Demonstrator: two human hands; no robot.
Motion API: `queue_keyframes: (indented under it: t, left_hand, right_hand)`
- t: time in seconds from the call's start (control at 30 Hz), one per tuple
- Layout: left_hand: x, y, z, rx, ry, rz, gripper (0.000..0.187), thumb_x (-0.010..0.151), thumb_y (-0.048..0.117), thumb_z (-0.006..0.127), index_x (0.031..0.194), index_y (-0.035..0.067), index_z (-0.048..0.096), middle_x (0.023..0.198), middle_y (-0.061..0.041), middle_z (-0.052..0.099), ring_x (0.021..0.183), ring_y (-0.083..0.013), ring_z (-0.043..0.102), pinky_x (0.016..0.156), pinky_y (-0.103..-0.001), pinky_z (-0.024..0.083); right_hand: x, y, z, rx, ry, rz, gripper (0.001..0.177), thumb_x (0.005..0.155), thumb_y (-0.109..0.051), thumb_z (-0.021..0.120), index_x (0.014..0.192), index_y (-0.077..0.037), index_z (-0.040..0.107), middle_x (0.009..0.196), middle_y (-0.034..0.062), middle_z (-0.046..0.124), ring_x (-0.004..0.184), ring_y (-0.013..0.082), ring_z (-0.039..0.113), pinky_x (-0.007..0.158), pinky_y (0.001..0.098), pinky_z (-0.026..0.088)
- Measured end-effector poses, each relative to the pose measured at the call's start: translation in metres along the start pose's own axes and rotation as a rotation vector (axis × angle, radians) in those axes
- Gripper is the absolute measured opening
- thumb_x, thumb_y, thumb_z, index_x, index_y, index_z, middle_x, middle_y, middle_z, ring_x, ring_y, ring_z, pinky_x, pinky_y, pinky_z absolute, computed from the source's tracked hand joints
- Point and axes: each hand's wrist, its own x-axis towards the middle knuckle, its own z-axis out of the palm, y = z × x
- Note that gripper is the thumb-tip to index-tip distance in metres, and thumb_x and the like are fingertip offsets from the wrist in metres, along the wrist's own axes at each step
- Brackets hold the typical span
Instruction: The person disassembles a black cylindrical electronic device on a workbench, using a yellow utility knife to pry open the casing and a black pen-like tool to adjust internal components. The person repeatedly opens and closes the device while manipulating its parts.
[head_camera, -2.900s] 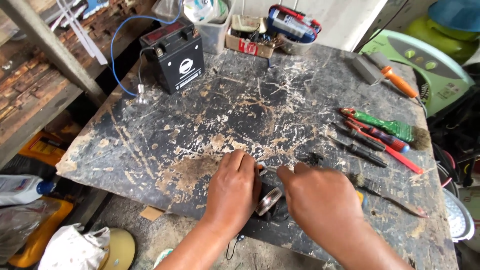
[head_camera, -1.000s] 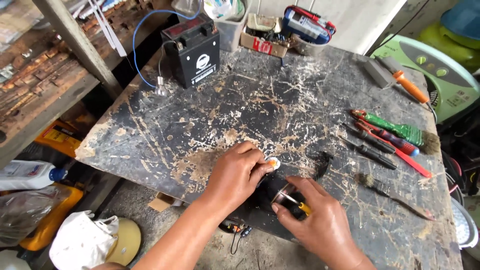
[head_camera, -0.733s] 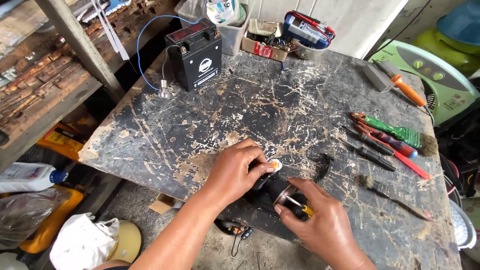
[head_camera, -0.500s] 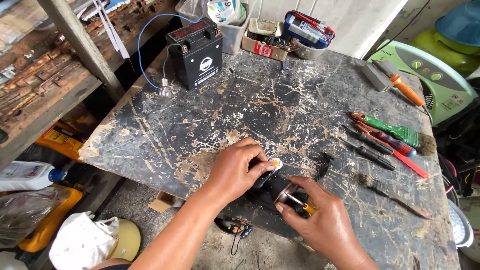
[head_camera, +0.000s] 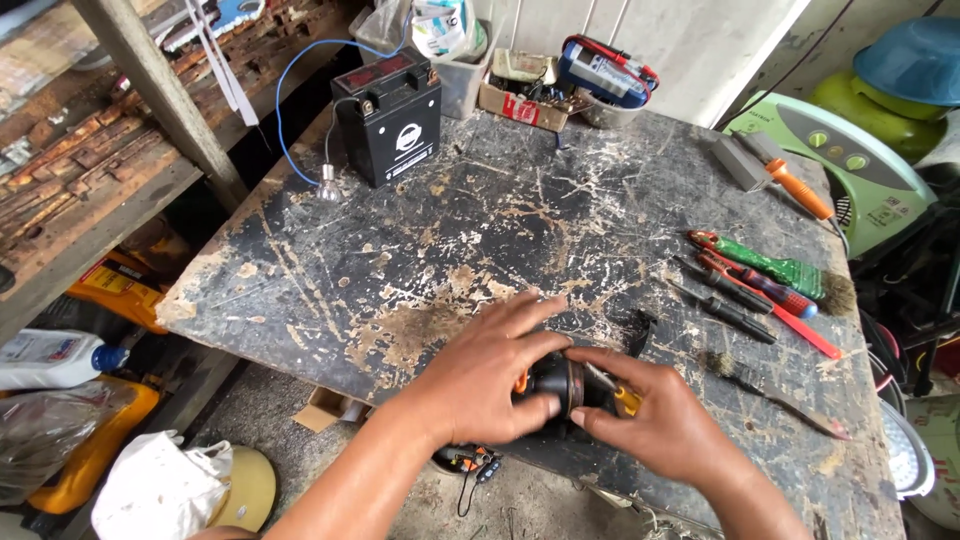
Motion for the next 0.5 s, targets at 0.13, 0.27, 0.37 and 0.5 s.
queue_keyframes:
  t: [0.13, 0.27, 0.37, 0.5]
  left_hand:
    - [0.007, 0.006, 0.02, 0.086, 0.037, -0.102, 0.062, 0.085, 0.047, 0.071, 0.127, 0.004, 0.057, 0.114, -0.011, 0.062, 0.11, -0.03, 0.058, 0.104, -0.048, 0.045]
    - [0.008, 0.001, 0.036, 0.075, 0.105, -0.136, 0.051, 0.09, 0.043, 0.066, 0.12, 0.003, 0.058, 0.11, -0.013, 0.058, 0.106, -0.031, 0.056, 0.09, -0.047, 0.051]
    - [0.01, 0.003, 0.042, 0.077, 0.162, -0.136, 0.049, 0.092, 0.043, 0.064, 0.12, 0.003, 0.057, 0.121, -0.017, 0.057, 0.114, -0.037, 0.054, 0.097, -0.053, 0.046]
    - [0.012, 0.01, 0.05, 0.146, 0.235, -0.185, 0.042, 0.091, 0.039, 0.062, 0.114, 0.004, 0.057, 0.115, -0.014, 0.058, 0.111, -0.0326, 0.055, 0.098, -0.051, 0.046]
  right_hand:
    - [0.004, -0.013, -0.007, 0.096, -0.022, -0.032, 0.063, 0.077, -0.009, 0.079, 0.138, -0.018, 0.068, 0.14, 0.0028, 0.075, 0.133, 0.0179, 0.066, 0.116, 0.0365, 0.045]
    - [-0.005, -0.001, 0.008, 0.059, 0.093, 0.007, 0.061, 0.078, -0.01, 0.08, 0.136, -0.018, 0.067, 0.128, 0.0038, 0.079, 0.119, 0.0159, 0.075, 0.109, 0.032, 0.057]
    - [-0.012, 0.011, 0.018, -0.076, 0.254, -0.048, 0.051, 0.078, -0.018, 0.078, 0.128, -0.016, 0.072, 0.12, 0.001, 0.081, 0.105, 0.0138, 0.078, 0.091, 0.0294, 0.06]
    - [-0.016, 0.01, 0.018, -0.116, 0.3, -0.122, 0.034, 0.081, -0.016, 0.075, 0.116, -0.012, 0.076, 0.103, 0.0036, 0.081, 0.092, 0.0172, 0.078, 0.081, 0.0315, 0.062]
